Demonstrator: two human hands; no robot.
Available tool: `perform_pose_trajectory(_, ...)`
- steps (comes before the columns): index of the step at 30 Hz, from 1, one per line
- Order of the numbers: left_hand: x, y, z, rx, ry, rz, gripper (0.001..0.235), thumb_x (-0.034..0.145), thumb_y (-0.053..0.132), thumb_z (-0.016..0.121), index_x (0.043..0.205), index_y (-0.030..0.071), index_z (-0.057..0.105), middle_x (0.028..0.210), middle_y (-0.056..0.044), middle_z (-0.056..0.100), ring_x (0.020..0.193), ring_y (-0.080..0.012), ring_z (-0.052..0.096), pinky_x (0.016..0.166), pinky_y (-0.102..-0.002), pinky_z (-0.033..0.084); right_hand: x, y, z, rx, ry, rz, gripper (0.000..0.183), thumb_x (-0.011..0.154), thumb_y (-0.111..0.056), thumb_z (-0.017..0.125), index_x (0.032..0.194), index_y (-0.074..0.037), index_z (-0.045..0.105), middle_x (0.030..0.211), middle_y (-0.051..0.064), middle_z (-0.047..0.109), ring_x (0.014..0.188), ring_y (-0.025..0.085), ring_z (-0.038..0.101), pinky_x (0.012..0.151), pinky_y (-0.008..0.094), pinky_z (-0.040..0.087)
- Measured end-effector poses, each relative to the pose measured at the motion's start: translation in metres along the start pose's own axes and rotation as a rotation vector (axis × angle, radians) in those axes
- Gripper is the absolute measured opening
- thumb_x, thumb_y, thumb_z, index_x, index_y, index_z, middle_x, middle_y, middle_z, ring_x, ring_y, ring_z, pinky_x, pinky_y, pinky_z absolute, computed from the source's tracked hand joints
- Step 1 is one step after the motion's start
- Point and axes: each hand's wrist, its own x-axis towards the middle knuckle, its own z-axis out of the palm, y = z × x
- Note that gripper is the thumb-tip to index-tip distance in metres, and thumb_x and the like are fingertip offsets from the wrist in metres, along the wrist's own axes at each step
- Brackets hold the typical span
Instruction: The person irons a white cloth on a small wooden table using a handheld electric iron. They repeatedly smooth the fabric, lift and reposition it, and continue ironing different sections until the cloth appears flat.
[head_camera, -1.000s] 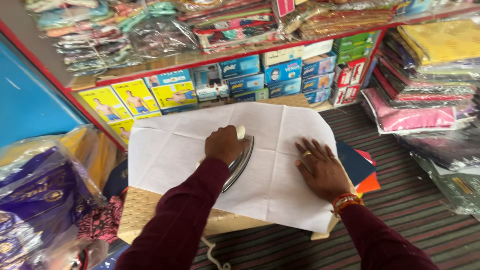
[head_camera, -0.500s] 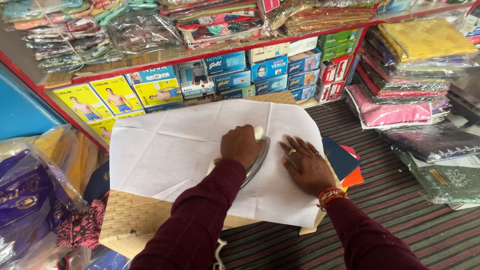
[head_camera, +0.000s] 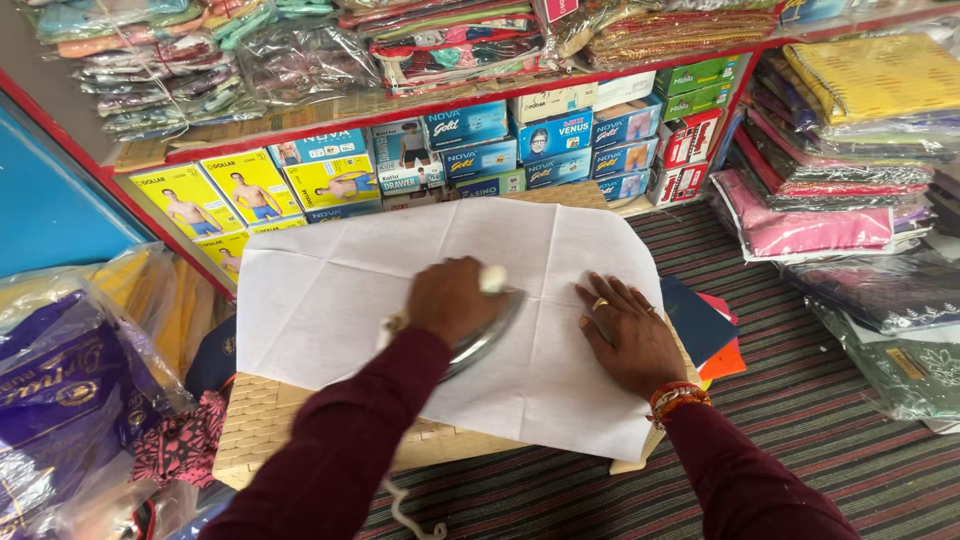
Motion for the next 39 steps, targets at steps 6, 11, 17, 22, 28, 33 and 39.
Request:
perform_pose_trajectory(6,-0.013,0.026,0.009,-0.022,-0.277,0.210,0.055,0.072,0.055,0.080,0.102,0.009,0.077,0.088,-0.014,0.077,0.076,-0.0307,0.074,0.074,-0.045,0.057,-0.002,0.001,-0.004,0.024,0.001,-0.004,0.052,0.100,-0.034,0.048,0.146,-0.013,0.054,0.159,0.013,0.042,0.148,0.032,0.035,0.122,0.044,0.025)
perform_pose_trajectory(11,-0.037,-0.023,-0.028,0.007,-0.339,0.231,0.061,0.070,0.061,0.081,0.102,0.010,0.077,0.089,-0.013,0.077,0.074,-0.0285,0.075,0.074,-0.043,0.057,-0.001,0.001,0.001,-0.014,0.014,0.000,0.050,0.101,-0.034,0.047,0.146,-0.013,0.054,0.159,0.013,0.043,0.149,0.031,0.036,0.123,0.044,0.025)
perform_pose_trajectory(17,-0.042,-0.007,-0.027,-0.011,-0.311,0.241,0.062,0.070,0.062,0.082,0.101,0.008,0.077,0.090,-0.014,0.076,0.077,-0.0273,0.072,0.074,-0.042,0.055,-0.001,0.002,0.005,-0.007,0.028,0.012,0.050,0.100,-0.035,0.048,0.145,-0.013,0.055,0.158,0.013,0.043,0.148,0.031,0.036,0.123,0.043,0.026)
perform_pose_trajectory(22,-0.055,0.020,-0.025,-0.055,-0.433,0.378,0.053,0.074,0.056,0.080,0.100,0.010,0.079,0.089,-0.012,0.078,0.076,-0.0253,0.071,0.077,-0.041,0.054,-0.003,0.002,0.003,-0.016,0.032,-0.001,0.051,0.100,-0.036,0.048,0.146,-0.015,0.055,0.158,0.012,0.044,0.148,0.031,0.036,0.122,0.043,0.027)
perform_pose_trajectory(28,-0.065,-0.020,-0.059,-0.016,-0.552,0.277,0.054,0.073,0.060,0.078,0.099,0.014,0.079,0.089,-0.008,0.079,0.076,-0.0220,0.072,0.080,-0.038,0.053,-0.005,0.004,0.006,-0.007,0.033,0.026,0.050,0.101,-0.037,0.047,0.145,-0.016,0.056,0.159,0.011,0.044,0.148,0.030,0.036,0.122,0.044,0.027)
perform_pose_trajectory(33,-0.068,-0.009,-0.055,-0.007,-0.570,0.284,0.054,0.075,0.062,0.076,0.098,0.013,0.079,0.086,-0.008,0.079,0.076,-0.0221,0.071,0.081,-0.039,0.052,-0.004,0.003,0.007,-0.003,0.036,0.027,0.050,0.101,-0.037,0.046,0.145,-0.016,0.056,0.159,0.011,0.044,0.149,0.030,0.036,0.122,0.044,0.027)
perform_pose_trajectory(39,-0.058,0.028,-0.022,-0.033,-0.438,0.299,0.050,0.078,0.056,0.075,0.096,0.009,0.077,0.084,-0.014,0.077,0.065,-0.0256,0.072,0.069,-0.040,0.056,-0.004,0.001,0.005,0.001,0.043,0.010,0.051,0.102,-0.037,0.045,0.147,-0.016,0.054,0.159,0.013,0.043,0.148,0.032,0.036,0.122,0.044,0.026)
